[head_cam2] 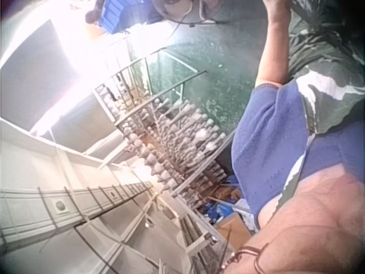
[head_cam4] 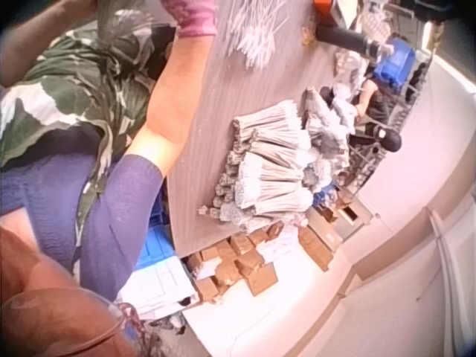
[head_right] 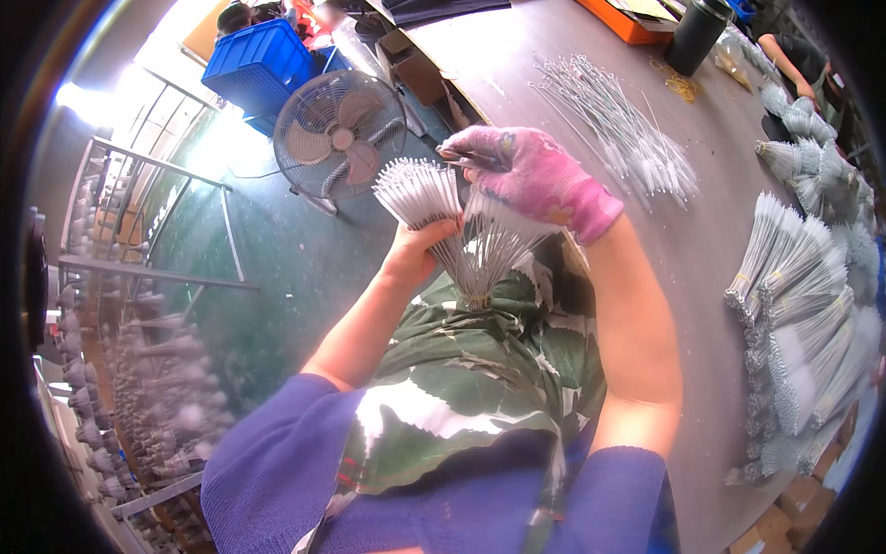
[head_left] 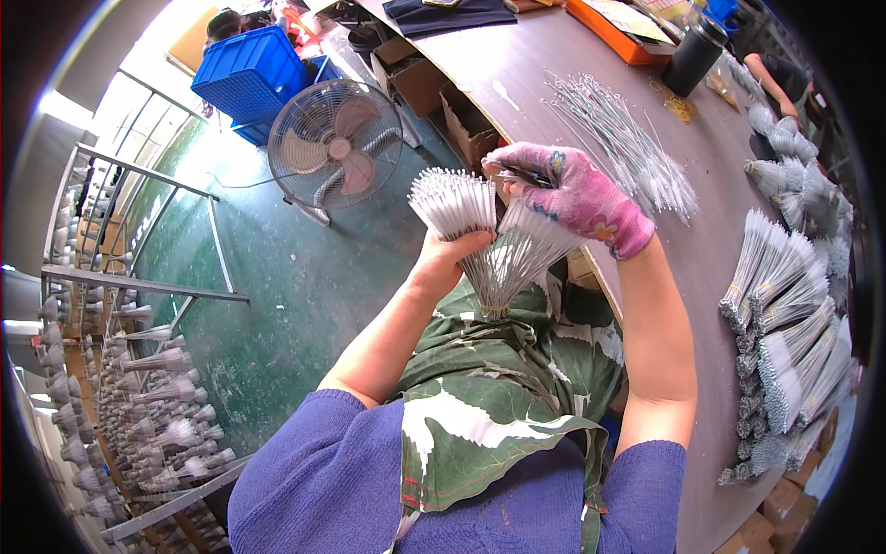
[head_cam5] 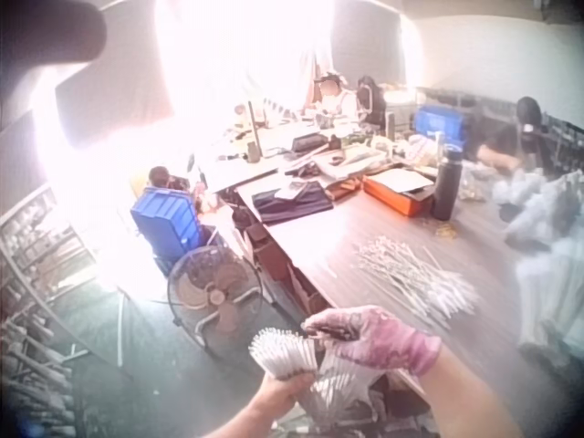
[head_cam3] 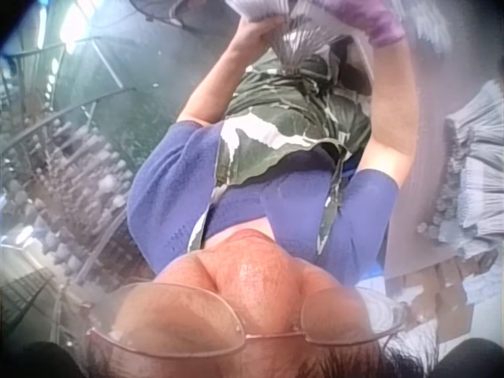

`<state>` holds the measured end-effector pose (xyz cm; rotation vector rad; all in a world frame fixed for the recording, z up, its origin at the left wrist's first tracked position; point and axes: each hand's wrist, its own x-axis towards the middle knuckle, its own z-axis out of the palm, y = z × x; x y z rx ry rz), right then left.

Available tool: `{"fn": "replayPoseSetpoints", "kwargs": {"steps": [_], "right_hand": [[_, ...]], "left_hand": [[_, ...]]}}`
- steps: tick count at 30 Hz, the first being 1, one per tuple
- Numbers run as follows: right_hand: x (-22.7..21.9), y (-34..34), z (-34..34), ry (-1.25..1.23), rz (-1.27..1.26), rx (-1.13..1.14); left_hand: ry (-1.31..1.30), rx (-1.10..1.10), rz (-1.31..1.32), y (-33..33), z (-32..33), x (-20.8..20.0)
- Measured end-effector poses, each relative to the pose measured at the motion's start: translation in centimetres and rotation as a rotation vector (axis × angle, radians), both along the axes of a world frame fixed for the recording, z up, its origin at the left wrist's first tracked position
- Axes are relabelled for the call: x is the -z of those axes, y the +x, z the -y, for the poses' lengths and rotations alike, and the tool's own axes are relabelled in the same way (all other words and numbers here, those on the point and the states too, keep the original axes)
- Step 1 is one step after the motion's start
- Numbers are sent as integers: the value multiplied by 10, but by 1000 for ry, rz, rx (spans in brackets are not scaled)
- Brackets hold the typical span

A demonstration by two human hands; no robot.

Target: Trimming and organizing bundles of white bristles for brush manufacturing.

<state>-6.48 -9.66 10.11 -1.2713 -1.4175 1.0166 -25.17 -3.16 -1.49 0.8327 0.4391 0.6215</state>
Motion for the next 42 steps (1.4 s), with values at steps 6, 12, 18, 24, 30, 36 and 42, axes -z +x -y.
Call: {"fn": "replayPoseSetpoints", "kwargs": {"steps": [6,12,18,24,30,36,42], "right_hand": [[-6,2,1,-67,17,-41],[-4,0,-1,-6,116,-36],[-4,-2,3,14,103,-36],[-5,1,7,-45,7,6],[4,7,0,-48,422,225],[6,7,-5,-64,571,300],[0,5,7,-22,411,173]], "left_hand": [[2,23,12,0,-1,2],[-7,-16,-5,5,2,-2],[3,-19,-8,5,1,0],[24,-5,-38,4,2,2],[18,20,-29,5,1,2],[67,32,-54,7,2,-1],[215,38,-130,11,6,-4]]}}
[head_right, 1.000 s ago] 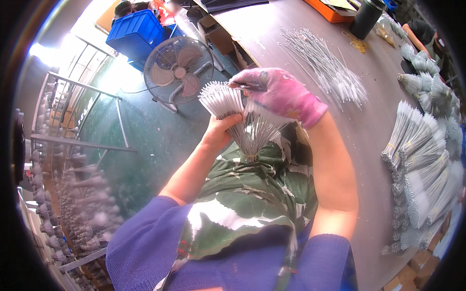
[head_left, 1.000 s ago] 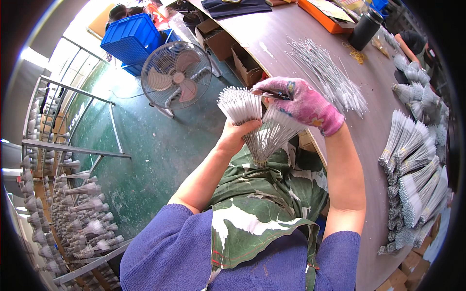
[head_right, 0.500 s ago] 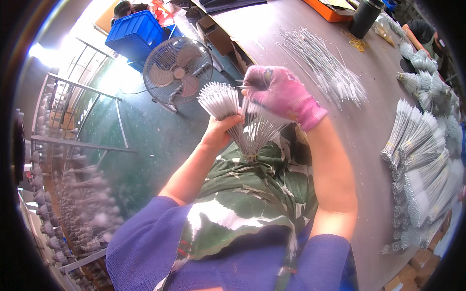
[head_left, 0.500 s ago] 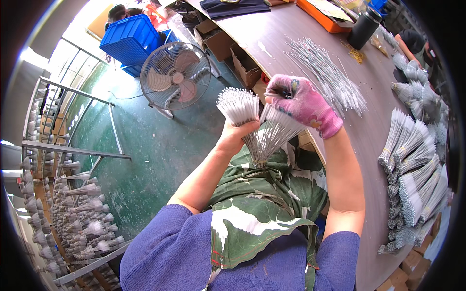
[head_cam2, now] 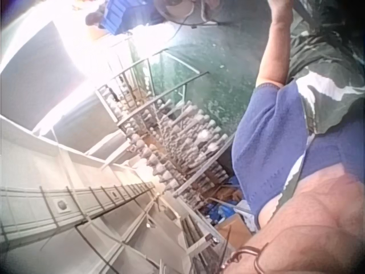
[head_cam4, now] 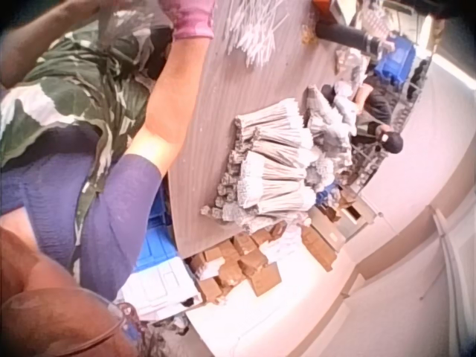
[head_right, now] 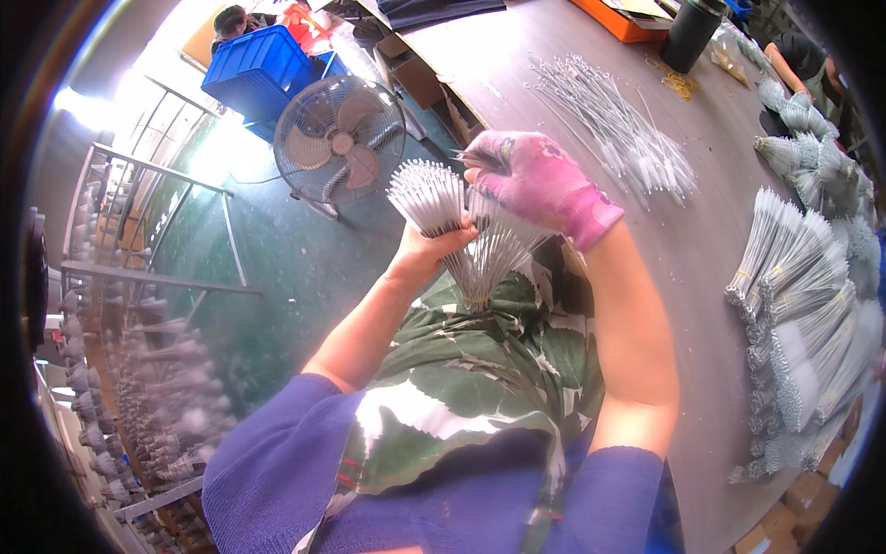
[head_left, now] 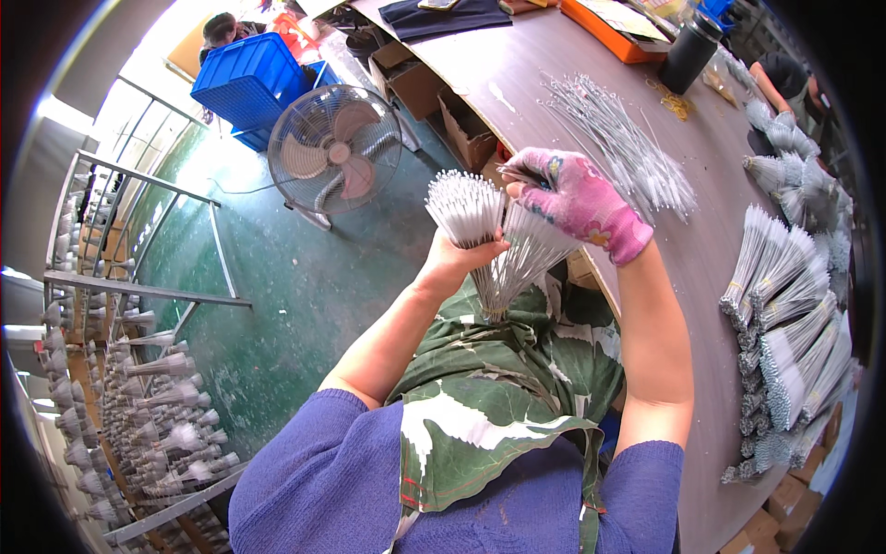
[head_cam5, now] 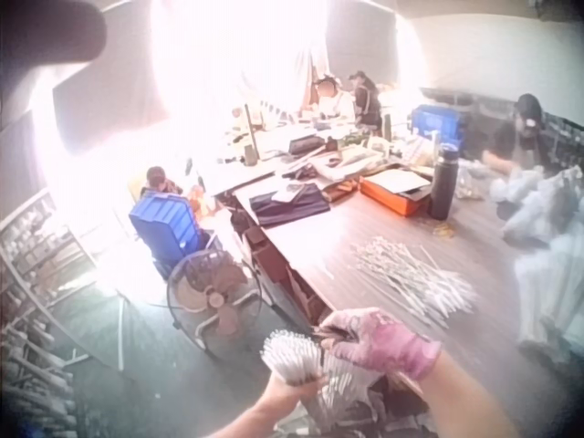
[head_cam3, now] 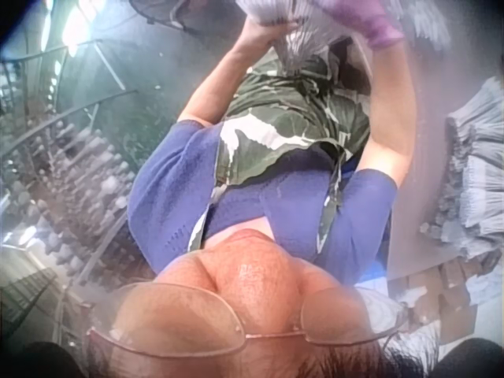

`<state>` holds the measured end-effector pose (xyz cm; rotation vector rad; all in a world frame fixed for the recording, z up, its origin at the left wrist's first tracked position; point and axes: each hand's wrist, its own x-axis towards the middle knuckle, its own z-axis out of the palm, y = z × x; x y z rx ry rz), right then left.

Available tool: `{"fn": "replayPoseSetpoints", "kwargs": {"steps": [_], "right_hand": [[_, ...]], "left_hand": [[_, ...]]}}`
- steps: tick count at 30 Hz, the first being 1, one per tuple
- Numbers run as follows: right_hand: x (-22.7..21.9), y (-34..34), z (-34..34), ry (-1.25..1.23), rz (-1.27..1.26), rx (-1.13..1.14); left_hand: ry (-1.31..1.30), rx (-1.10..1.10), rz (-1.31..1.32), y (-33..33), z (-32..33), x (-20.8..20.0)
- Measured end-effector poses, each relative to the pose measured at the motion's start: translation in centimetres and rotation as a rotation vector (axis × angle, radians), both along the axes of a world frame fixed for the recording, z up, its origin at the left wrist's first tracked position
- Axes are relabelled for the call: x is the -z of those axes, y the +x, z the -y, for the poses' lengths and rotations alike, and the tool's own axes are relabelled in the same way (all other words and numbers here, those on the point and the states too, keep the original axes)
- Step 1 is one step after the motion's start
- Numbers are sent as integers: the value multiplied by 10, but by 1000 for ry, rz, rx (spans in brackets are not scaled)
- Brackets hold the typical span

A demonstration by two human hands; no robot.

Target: Trimming and organizing bundles of white bristles for brush manufacturing.

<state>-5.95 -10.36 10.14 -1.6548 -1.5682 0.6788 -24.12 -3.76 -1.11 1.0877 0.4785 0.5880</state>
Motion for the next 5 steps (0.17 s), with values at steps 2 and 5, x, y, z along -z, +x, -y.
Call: {"fn": "replayPoseSetpoints", "kwargs": {"steps": [2,5], "right_hand": [[4,3,2,56,-39,-25],[4,2,5,453,281,68]], "left_hand": [[8,10,-15,1,2,0],[11,-7,-14,3,3,-2]]}}
